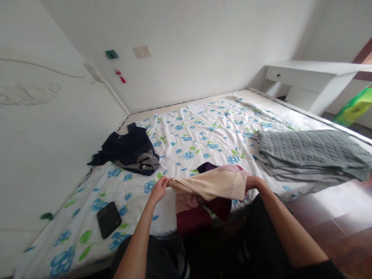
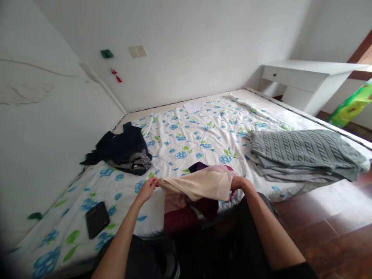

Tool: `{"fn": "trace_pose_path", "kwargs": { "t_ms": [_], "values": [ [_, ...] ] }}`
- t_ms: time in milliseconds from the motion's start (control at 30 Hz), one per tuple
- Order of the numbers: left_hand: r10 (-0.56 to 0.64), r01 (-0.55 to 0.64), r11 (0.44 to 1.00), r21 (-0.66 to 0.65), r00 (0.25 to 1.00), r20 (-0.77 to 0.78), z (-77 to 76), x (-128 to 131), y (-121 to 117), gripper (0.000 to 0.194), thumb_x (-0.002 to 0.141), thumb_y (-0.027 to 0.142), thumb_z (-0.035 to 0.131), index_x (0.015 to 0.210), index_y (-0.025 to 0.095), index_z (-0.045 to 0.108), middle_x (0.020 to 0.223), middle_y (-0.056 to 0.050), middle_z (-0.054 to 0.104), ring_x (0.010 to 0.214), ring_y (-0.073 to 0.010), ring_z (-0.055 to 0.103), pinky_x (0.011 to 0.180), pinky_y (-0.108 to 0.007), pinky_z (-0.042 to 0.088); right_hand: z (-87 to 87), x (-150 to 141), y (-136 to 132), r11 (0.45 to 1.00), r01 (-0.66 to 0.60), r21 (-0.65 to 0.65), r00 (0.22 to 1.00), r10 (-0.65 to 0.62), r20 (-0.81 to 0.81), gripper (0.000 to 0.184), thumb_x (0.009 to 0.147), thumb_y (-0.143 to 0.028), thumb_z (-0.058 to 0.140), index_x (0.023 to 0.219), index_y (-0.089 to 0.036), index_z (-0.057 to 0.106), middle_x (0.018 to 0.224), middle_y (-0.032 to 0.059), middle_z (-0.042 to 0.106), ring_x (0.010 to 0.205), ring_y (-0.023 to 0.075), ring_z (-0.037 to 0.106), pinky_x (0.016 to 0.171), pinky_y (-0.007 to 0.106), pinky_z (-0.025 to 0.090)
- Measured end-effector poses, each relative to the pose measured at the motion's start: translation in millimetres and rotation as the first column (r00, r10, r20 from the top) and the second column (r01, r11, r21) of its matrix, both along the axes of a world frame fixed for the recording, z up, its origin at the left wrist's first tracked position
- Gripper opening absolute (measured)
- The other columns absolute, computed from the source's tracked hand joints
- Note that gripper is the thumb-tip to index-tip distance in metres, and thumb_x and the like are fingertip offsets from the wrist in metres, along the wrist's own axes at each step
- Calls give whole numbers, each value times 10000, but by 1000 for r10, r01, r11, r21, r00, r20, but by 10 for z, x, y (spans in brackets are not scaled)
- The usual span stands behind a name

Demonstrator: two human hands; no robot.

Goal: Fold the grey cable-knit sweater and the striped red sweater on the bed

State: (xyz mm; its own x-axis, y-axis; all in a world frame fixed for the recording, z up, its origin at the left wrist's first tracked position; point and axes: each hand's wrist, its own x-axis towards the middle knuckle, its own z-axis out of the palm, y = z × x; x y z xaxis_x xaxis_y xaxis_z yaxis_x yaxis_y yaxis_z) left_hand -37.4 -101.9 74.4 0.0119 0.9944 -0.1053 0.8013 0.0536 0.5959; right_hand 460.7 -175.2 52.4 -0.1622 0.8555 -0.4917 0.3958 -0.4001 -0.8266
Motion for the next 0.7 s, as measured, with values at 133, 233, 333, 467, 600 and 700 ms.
{"fn": "trace_pose_path", "kwargs": {
  "t_ms": [133,233,333,467,600,700],
  "values": [
    [329,-351,874,335,936,122,157,-137,71,183,1090,358,432,1058,265,586,1105,-69,753,1126,-266,714,1049,-353,572,265,334,-209,919,-290,-269,917,186,-353,354,794,-427,978,864,-125,806,707,97,765,703,285,788,721,420,676],
    [429,-513,742,432,858,281,170,-224,121,105,1060,311,474,1029,267,564,1074,-62,736,1123,-262,706,1080,-374,572,379,550,-295,974,-209,-82,852,141,-505,617,881,-768,858,732,-187,716,526,30,611,539,201,664,597,316,588],
    [392,-513,740,435,855,341,104,-229,141,79,1025,312,514,1005,271,578,1016,-54,738,1084,-268,724,1056,-387,583,428,557,-244,988,20,153,734,89,-674,722,926,-891,728,636,-245,589,463,-11,467,472,157,514,505,275,472],
    [263,-276,948,161,960,94,-53,-171,71,203,988,383,590,1143,259,628,1035,-73,793,1058,-304,790,1010,-414,607,403,428,-31,882,459,106,631,-240,-737,507,889,-711,873,806,-256,665,582,-45,489,548,146,501,530,257,474],
    [-31,21,990,-141,997,-68,-219,-182,-37,726,817,383,796,1483,175,592,1426,-211,787,1345,-370,758,1153,-439,568,200,412,101,713,686,146,668,-538,-514,437,741,-589,929,937,-245,745,677,-36,594,618,148,569,551,246,456],
    [-123,92,972,-215,983,-136,-281,-227,-56,906,797,402,840,1617,173,529,1640,-253,666,1512,-392,661,1238,-449,513,3,389,169,748,572,335,820,-525,-228,449,737,-608,879,939,-217,790,718,-1,684,680,177,635,607,267,477]
  ]
}}
